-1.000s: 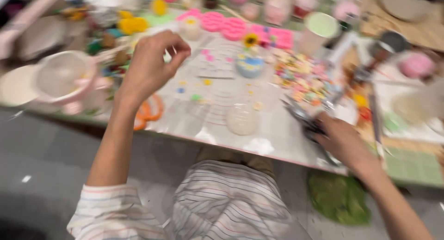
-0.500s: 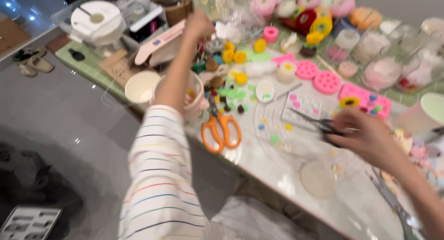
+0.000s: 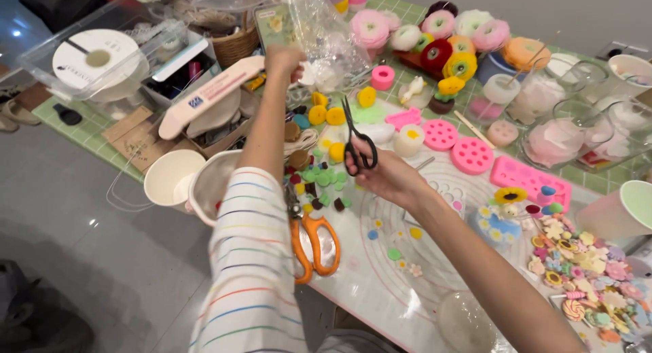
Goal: Decorating a small candle base with various wax ornaments, using scissors and fine tools for placement.
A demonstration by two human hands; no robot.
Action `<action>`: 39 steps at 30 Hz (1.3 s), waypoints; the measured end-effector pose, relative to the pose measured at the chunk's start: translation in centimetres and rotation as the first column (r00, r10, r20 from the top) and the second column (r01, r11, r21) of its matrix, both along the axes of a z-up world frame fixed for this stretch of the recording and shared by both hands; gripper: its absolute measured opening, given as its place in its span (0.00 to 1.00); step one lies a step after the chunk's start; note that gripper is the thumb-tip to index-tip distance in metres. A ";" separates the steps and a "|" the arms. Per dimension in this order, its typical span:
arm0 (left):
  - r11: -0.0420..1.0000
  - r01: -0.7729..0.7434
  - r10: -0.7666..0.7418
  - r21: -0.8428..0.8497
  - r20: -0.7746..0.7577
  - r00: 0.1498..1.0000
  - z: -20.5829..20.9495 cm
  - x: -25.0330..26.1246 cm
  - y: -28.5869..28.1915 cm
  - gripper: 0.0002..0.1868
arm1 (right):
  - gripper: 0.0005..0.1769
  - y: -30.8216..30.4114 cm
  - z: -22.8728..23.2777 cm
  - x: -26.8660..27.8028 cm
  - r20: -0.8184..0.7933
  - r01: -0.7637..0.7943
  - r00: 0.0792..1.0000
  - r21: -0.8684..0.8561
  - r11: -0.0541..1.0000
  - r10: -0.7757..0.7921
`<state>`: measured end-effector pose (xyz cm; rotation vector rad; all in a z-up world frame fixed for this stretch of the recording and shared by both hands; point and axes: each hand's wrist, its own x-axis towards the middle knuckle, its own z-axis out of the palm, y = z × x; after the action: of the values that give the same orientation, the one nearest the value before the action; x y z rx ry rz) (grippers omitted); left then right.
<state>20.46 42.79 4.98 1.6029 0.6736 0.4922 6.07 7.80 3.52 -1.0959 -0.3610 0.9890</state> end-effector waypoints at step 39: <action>0.887 0.460 -0.398 -0.051 0.422 0.814 3.8 -28.0 -9.5 0.05 | 0.28 3.9 0.5 -11.8 -0.010 0.304 0.952 -0.053 0.951 -0.305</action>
<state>-7.54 33.33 8.79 1.3935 0.0222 0.4019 -5.71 11.68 4.01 -1.1485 -0.1448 0.7357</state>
